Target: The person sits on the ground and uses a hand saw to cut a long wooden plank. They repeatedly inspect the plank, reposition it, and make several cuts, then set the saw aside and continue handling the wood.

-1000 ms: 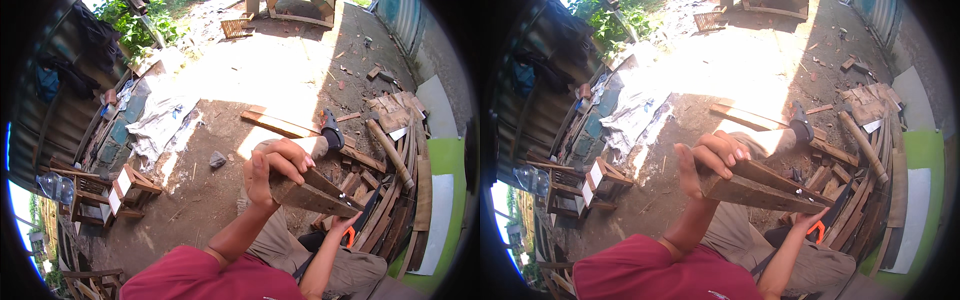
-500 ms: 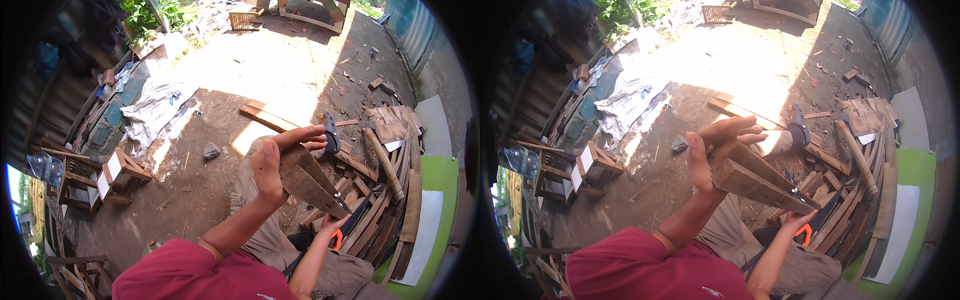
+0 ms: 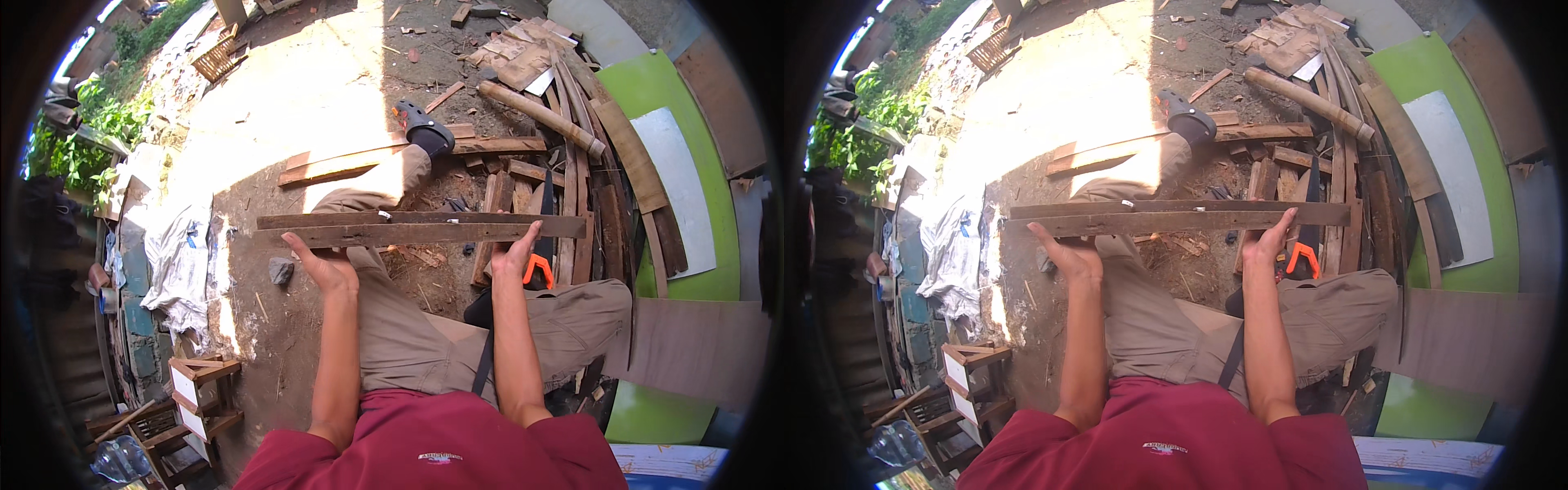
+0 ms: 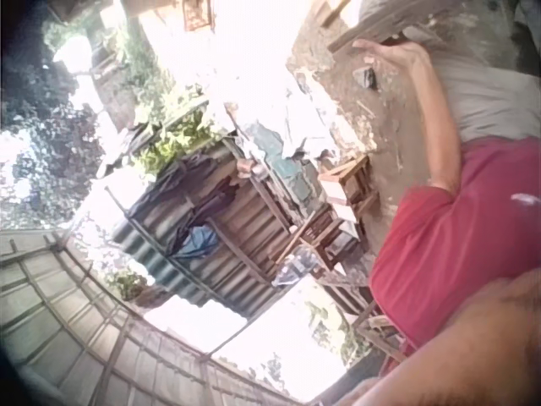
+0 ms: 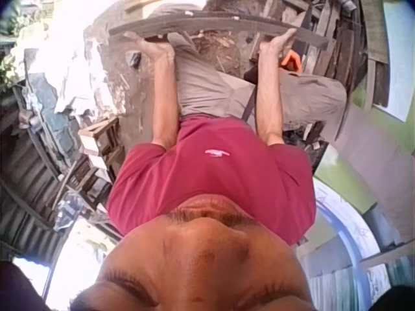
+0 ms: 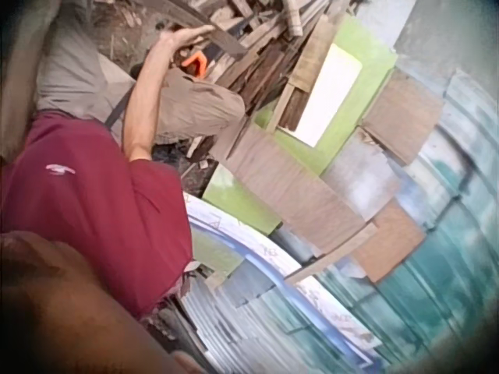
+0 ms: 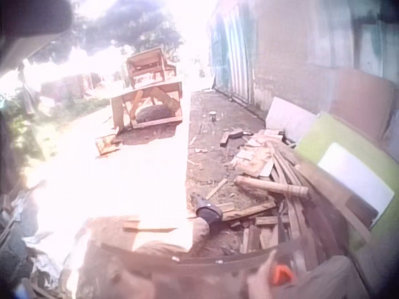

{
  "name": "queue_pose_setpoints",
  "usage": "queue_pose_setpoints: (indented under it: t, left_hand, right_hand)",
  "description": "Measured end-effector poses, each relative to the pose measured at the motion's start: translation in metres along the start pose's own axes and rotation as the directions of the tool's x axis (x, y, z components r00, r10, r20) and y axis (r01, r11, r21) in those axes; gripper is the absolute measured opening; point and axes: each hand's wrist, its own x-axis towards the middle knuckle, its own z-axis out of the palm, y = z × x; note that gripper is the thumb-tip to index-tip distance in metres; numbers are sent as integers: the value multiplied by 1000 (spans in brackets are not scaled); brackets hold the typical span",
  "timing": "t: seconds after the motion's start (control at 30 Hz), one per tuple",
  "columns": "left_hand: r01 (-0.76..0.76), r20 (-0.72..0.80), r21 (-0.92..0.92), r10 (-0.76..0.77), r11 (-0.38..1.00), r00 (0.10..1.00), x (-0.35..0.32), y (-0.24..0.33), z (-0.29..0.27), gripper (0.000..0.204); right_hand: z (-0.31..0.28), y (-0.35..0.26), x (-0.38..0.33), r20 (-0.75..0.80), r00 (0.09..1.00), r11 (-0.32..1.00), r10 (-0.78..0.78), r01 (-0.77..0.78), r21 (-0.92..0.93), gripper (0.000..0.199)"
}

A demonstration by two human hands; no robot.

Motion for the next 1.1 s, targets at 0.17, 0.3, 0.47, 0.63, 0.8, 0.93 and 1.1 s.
queue_pose_setpoints:
  t: [0.17,0.3,0.47,0.63,0.8,0.93,1.1]
  left_hand:
    - [83,93,30,-86,996,992,5,-33,-19,77]
    - [170,134,-68,-160,983,978,15,-31,-25,65]
    - [154,141,-73,-142,985,980,11,-25,-9,63]
    - [176,164,-60,-164,983,973,13,-17,2,61]
    - [163,206,-34,-152,986,967,20,-10,4,62]
    - [184,260,-23,-172,983,950,22,-2,3,67]
    - [245,365,-65,-205,967,908,5,-10,-17,80]
  right_hand:
    - [21,-15,-30,42,998,999,-52,52,-7,64]
    - [33,-30,-54,117,990,996,-74,68,62,63]
    - [33,-44,-61,291,951,987,-106,66,147,65]
    - [31,-46,-64,388,917,993,-94,58,103,74]
    - [28,-39,-68,478,878,998,24,5,-59,75]
    - [30,-32,-69,438,899,998,8,22,-63,63]
    - [30,-31,-79,364,931,1000,-10,15,-9,54]
